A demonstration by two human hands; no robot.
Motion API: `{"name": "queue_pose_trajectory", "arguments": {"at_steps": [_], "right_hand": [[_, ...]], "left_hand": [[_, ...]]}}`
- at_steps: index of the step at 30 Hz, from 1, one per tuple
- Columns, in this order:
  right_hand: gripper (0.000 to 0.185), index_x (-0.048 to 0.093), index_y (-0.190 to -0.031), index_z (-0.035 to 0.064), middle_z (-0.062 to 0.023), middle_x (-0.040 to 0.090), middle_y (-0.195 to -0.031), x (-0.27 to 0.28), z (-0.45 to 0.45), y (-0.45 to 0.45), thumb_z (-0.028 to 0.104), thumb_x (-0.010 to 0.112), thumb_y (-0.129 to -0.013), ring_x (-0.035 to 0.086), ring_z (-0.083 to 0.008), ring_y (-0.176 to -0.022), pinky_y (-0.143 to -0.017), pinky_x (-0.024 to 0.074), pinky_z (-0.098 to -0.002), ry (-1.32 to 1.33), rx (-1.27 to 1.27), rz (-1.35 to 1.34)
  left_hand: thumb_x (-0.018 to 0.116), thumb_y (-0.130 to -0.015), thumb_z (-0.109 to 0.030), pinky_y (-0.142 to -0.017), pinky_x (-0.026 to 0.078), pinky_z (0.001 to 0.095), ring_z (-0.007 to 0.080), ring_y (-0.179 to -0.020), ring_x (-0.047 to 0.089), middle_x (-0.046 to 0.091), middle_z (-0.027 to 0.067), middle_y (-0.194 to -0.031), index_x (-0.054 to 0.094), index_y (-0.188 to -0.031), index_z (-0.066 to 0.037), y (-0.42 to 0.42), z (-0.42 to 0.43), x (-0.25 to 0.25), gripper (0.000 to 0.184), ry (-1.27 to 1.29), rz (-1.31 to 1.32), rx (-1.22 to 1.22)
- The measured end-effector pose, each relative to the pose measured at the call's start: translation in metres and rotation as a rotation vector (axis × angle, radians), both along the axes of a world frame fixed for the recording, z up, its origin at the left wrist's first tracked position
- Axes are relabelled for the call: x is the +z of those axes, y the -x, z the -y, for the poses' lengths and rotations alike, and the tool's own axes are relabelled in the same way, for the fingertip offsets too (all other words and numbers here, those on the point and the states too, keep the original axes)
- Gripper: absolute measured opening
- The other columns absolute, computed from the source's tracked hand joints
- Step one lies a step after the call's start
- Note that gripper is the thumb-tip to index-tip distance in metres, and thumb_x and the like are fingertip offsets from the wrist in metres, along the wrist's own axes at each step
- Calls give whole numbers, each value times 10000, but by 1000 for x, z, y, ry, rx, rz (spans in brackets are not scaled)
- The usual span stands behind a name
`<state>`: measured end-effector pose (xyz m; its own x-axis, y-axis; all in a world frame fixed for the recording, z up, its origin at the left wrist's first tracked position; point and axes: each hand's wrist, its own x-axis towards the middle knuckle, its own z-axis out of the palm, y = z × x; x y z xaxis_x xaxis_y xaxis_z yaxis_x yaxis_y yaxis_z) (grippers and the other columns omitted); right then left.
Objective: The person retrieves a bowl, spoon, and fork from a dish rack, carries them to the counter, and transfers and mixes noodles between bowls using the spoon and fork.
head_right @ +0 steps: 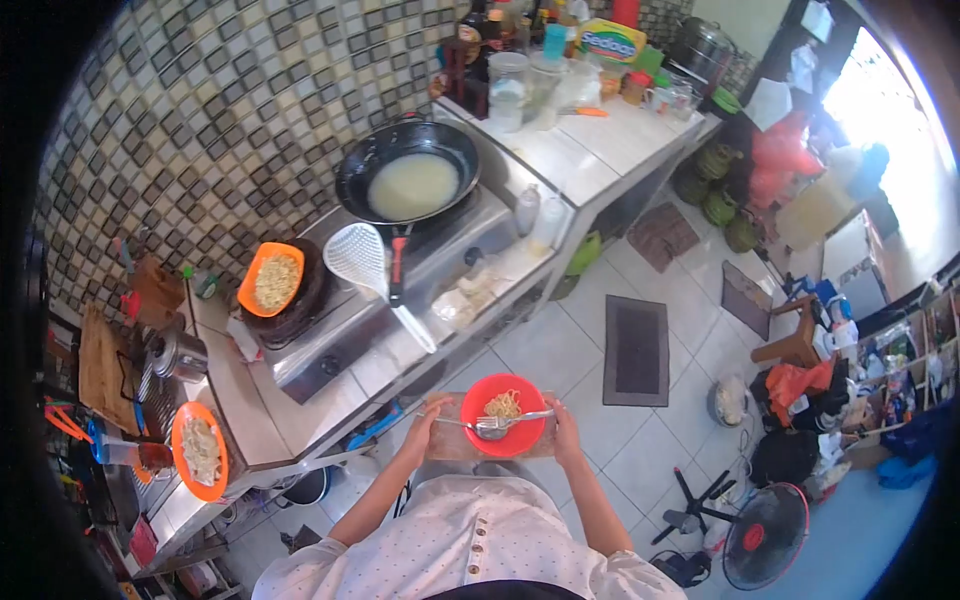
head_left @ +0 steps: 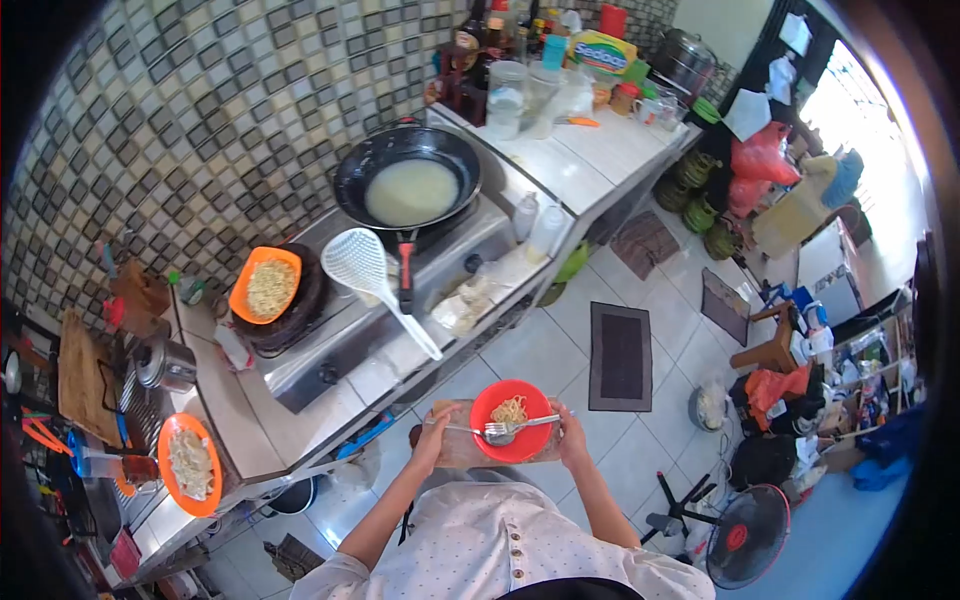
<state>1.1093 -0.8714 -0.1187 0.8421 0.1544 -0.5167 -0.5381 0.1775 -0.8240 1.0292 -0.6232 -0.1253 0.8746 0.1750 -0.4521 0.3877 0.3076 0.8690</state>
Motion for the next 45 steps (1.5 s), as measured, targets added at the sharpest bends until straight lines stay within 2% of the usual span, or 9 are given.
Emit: {"name": "queue_pose_trajectory", "arguments": {"at_steps": [3,7,14,19,23,28,36,39,45], "right_hand": [[334,538,-1072,71,-16,523,-1069,16,38,-33,295,378,-883,464,-120,-954,-815,378,-258,-13,-24,17],[344,552,-1041,32,-49,540,-1057,32,71,-93,286,388,-876,495,-137,-915,-816,384,-280,-90,-80,97],[378,523,-1064,3,-85,544,-1051,100,94,-229,307,407,-871,521,-176,-955,-819,416,-298,-82,-87,159],[374,519,-1076,13,-77,522,-1092,139,93,-336,305,409,-870,493,-195,-1000,-851,392,-310,-158,-3,266],[384,531,-1084,47,-32,487,-1140,169,77,-412,342,416,-866,425,-174,-1021,-866,349,-304,-72,35,224],[394,549,-1074,53,-5,485,-1131,162,56,-509,357,405,-869,405,-143,-985,-859,299,-290,-34,221,353],[362,553,-1056,78,-33,499,-1109,129,11,-644,351,416,-863,401,-196,-1021,-849,339,-343,-10,429,215],[419,545,-1083,113,-24,487,-1121,132,-5,-676,431,433,-833,403,-234,-1009,-837,334,-342,6,573,159],[420,538,-1094,140,-9,481,-1083,122,-26,-725,451,442,-830,389,-203,-959,-796,354,-368,19,779,125]], "left_hand": [[359,-867,-288,-966,224,289,158,-1130,357,444,45,-1182,516,-1111,-87,-38,36,11,353,-57,28,-41],[352,-878,-381,-963,235,299,160,-1155,339,421,36,-1215,481,-1154,-100,-108,57,55,414,64,44,-168],[292,-876,-464,-932,272,373,186,-1182,314,351,36,-1285,394,-1240,-208,-244,68,117,457,-50,154,-316],[281,-880,-461,-933,272,408,191,-1203,280,345,54,-1288,389,-1242,-178,-338,58,163,472,-11,193,-309],[319,-881,-433,-950,266,321,161,-1173,313,391,56,-1234,416,-1216,-125,-404,50,185,465,20,240,-198],[321,-885,-416,-978,214,316,167,-1185,295,385,44,-1244,424,-1209,-101,-468,39,183,464,-85,237,-92],[335,-884,-389,-969,227,335,177,-1173,313,391,50,-1248,446,-1203,-130,-530,29,151,425,30,228,184],[339,-881,-392,-964,234,341,178,-1155,337,396,55,-1243,453,-1199,-140,-545,35,147,421,-22,181,308],[353,-860,-429,-952,239,351,182,-1167,318,396,34,-1242,478,-1176,-148,-561,54,137,441,0,170,463]]}}
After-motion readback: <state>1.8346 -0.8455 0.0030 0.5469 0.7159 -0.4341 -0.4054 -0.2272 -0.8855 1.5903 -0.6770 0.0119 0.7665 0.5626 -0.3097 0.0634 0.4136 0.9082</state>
